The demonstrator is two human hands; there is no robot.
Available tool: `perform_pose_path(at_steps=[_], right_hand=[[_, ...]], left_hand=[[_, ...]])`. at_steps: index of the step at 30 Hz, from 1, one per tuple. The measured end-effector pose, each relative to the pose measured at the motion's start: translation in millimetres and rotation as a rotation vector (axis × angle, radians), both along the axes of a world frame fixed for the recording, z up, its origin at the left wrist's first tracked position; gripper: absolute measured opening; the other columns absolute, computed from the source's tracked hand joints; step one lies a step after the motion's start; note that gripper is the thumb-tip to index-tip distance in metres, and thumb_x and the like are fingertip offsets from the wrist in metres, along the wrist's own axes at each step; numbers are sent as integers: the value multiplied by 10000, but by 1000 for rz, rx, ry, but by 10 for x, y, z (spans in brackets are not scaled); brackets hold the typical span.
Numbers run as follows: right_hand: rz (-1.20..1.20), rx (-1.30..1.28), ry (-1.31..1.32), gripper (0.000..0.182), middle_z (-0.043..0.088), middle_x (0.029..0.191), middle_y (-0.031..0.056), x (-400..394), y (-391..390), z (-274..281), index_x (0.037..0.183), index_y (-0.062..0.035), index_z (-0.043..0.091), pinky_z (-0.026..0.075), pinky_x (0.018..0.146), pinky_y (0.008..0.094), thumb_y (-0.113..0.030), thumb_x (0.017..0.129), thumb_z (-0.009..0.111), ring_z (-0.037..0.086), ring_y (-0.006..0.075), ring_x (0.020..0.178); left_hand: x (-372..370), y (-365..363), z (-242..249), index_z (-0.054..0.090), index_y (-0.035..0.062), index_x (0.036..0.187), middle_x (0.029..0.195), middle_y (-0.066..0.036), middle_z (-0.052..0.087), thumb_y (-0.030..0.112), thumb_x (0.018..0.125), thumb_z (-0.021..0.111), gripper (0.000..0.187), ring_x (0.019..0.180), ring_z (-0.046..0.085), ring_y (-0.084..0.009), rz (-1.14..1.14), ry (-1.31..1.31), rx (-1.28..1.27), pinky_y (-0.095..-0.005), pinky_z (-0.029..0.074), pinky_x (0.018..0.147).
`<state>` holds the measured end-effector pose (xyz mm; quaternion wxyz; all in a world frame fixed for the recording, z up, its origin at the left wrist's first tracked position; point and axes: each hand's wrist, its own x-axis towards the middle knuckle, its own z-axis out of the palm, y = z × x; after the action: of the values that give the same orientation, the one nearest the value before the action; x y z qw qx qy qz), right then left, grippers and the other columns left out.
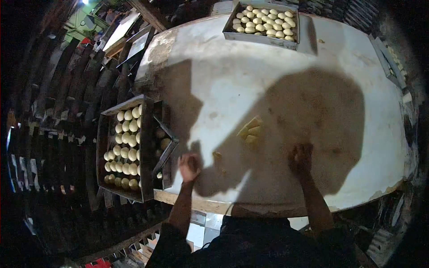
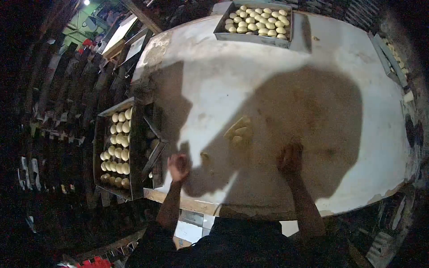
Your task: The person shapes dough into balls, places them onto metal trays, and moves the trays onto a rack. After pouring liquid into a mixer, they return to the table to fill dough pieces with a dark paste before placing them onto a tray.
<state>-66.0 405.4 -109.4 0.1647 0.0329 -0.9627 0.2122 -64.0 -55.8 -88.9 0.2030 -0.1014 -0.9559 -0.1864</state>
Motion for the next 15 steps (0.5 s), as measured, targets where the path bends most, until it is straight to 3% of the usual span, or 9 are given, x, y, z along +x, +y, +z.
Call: perform_pose_path(at_steps=[2,4,5,7,10,12,13,14,15], right_hand=[[75,-154,-237,307,453,1022,244,47,-349,159,958,21,490,277,1021,561,-227,809,592,427,418,1030],[206,-18,-227,321,463,1069,248,142,-481,201,972,30,490,249,1053,558,-231,813,586,415,443,1112],[274,66,-211,328,463,1098,255,360,-433,118,982,36,489,228,1068,562,-233,818,583,399,456,1154],[334,125,-202,339,461,1141,270,554,-153,-44,997,45,489,196,1087,571,-233,826,580,371,477,1210],[175,90,-93,337,454,1154,288,324,382,-173,1001,51,491,185,1088,586,-223,827,585,360,492,1215],[88,-63,-155,335,452,1156,301,-124,292,-49,1004,48,492,191,1080,598,-222,828,584,360,500,1207],[47,-138,-193,334,451,1157,307,-260,222,14,1006,47,493,194,1077,604,-221,828,584,360,504,1203],[32,-60,-59,329,468,1143,295,-277,89,-114,1012,43,502,211,1066,608,-213,824,590,381,497,1181],[17,18,74,324,485,1128,283,-317,-92,-350,1019,38,512,229,1056,611,-204,821,596,403,491,1159]], left_hand=[[-105,403,115,591,89,922,944,-115,617,45,638,607,287,905,571,-316,164,-284,309,-386,414,895],[134,630,2,596,77,926,998,-113,633,70,693,599,233,949,580,-299,115,-312,495,-373,429,882],[387,449,-339,596,71,981,985,-120,624,94,765,580,218,960,570,-307,13,-182,129,-372,428,895],[762,160,-658,602,64,1050,950,-131,630,142,823,567,242,921,580,-306,-104,-59,-164,-374,442,878],[754,-208,-410,604,68,1028,898,-137,621,214,762,623,304,867,586,-311,-92,-193,20,-396,458,824],[298,-130,51,600,72,993,868,-139,599,262,714,671,344,862,570,-324,43,-110,52,-416,459,801],[118,-59,-7,596,76,982,872,-136,601,245,708,669,330,862,569,-333,75,-54,28,-435,450,797],[-61,9,-67,592,80,972,875,-132,602,227,702,667,317,862,568,-341,110,0,4,-454,441,792],[-95,195,-36,589,82,961,897,-133,601,222,691,668,315,874,564,-346,137,-86,201,-459,429,809]])
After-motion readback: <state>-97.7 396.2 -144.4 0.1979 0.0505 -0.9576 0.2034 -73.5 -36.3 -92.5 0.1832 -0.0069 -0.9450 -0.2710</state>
